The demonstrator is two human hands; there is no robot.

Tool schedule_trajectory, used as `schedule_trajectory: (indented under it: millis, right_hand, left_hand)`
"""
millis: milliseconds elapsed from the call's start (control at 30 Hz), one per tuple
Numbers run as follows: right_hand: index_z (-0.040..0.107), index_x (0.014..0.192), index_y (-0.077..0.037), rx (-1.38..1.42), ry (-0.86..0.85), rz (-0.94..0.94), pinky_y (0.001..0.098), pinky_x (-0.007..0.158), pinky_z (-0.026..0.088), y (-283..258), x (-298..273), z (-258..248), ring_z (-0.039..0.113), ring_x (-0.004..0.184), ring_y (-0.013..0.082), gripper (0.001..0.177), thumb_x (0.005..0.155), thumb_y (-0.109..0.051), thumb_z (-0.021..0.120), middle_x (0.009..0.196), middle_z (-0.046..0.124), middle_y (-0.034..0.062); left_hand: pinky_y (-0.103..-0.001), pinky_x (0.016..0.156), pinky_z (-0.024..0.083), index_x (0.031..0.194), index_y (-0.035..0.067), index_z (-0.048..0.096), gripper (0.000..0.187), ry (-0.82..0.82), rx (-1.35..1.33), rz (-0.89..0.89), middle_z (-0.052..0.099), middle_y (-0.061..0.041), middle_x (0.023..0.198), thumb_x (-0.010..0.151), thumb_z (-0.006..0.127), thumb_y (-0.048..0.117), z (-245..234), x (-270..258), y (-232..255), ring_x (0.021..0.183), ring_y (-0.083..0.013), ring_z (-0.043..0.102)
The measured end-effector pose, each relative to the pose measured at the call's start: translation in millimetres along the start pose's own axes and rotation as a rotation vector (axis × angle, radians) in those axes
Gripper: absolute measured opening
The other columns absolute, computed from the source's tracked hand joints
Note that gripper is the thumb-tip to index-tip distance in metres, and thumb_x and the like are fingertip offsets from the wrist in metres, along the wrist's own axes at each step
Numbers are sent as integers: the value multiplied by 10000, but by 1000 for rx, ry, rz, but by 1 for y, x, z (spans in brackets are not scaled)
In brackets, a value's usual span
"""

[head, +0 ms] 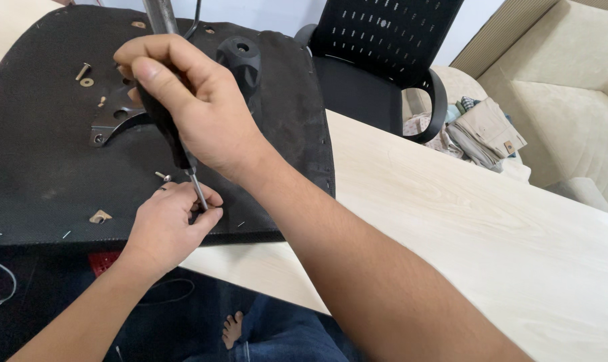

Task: The person uses a screwdriver to tighten screws into the underside of a black chair seat, securing the seat to its metal base. The person works on multiple screw locations around the seat perimeter.

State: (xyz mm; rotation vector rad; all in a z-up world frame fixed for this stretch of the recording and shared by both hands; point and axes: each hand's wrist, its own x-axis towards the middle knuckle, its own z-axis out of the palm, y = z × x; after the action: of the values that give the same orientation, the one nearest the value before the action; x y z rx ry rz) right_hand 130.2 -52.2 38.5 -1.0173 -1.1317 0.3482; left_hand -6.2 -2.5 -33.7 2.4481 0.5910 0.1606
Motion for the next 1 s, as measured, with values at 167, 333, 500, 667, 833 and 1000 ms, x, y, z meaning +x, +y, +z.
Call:
schedule_trajectory:
  millis: [167,333,500,667,833,1000]
  right_hand:
    - [655,1297,-82,51,44,116,299,971,564,-3,-15,-6,627,1058,111,260,1087,-235,659,1088,660,32]
    - [685,1296,-97,80,4,31,287,967,566,0,-13,-8,629,997,102,203,1145,-231,670,1068,671,40]
    - [654,1315,-184,229,-11,111,260,1011,600,-2,-22,-12,694,1010,94,246,1136,-338,584,1112,708,3]
    - [679,1331,-112,85,25,19,251,1006,564,-4,-28,-14,616,991,105,242,1179,-300,673,1096,678,43]
    - [710,1298,-103,108,-19,124,243,822,540,-12,-25,-21,625,886,95,308,1168,-362,603,1020,715,27]
    - [683,1282,-163,174,6,96,243,929,593,-17,-26,-17,700,1011,78,349,1089,-432,570,1004,742,-6]
  left_hand:
    - [-375,791,548,949,148,755,175,113,-41,126,737,-26,863,812,762,257,4,-3,-3,869,-227,671]
    - [-365,784,556,982,159,756,218,80,-43,116,743,-20,894,782,776,245,2,-5,-2,847,-213,671]
    - [-347,789,566,1021,161,748,267,53,-87,168,748,-4,923,760,761,212,-5,-6,-2,800,-199,665]
    - [-349,810,557,1010,173,756,259,20,-55,154,754,18,902,751,749,191,-6,-7,-1,824,-201,658]
    - [-354,812,555,1012,168,750,264,0,-41,166,756,16,907,750,759,196,-6,-4,-1,835,-197,654]
    - [-351,825,551,1021,169,753,267,-20,-14,135,755,1,928,756,768,197,-6,-3,0,838,-202,650]
